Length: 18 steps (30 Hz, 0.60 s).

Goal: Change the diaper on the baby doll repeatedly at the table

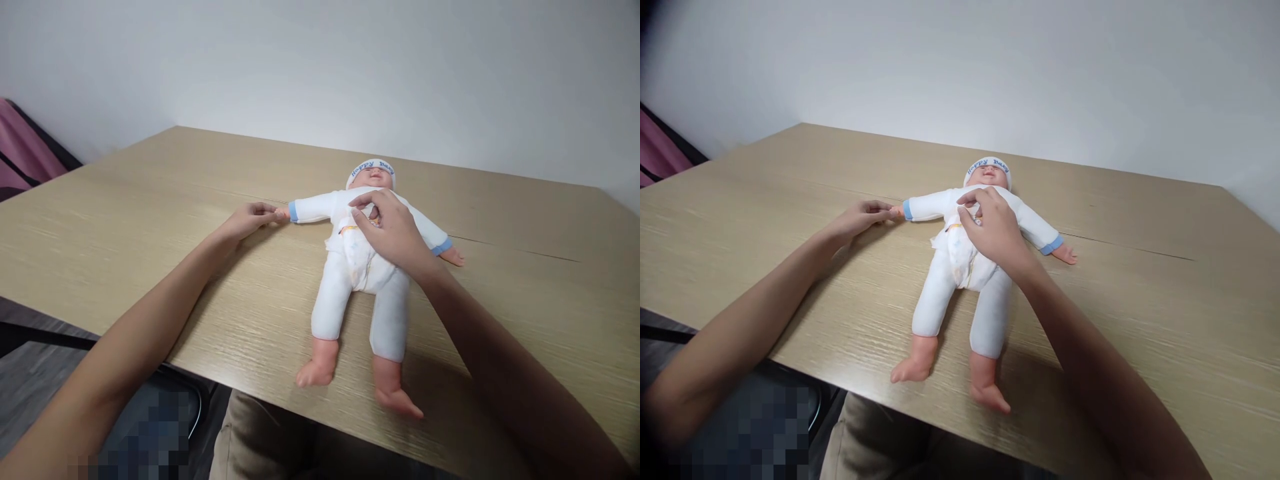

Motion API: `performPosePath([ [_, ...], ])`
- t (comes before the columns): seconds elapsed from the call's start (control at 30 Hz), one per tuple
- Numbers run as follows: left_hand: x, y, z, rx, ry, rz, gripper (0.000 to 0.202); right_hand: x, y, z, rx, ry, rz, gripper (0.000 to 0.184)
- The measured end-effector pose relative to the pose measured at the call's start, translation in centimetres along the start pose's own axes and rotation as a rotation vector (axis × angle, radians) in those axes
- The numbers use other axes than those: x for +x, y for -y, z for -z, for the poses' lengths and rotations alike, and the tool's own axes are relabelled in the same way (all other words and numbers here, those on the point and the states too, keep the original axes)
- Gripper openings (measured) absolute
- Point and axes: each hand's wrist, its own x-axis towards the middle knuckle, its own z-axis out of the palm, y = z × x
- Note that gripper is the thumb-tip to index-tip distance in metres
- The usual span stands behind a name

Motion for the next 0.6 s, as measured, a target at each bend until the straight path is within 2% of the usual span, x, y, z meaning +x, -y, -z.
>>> performPosePath([
  [0.13, 0.11, 0.04, -0.04, 0.033, -0.030, -0.006, 0.044, -0.02, 0.07, -0.03, -0.009, 0.002, -0.001, 0.016],
  [0.43, -0.05, -0.12, 0.46, 0.140, -0.031, 0.068, 0.050, 0.12, -0.04, -0.16, -0.027, 0.005, -0.004, 0.014],
  [0.6, -0.11, 0.10, -0.07, 0.153, -0.070, 0.005, 0.054, 0.10, -0.08, -0.18, -0.037, 0.007, 0.008, 0.014],
])
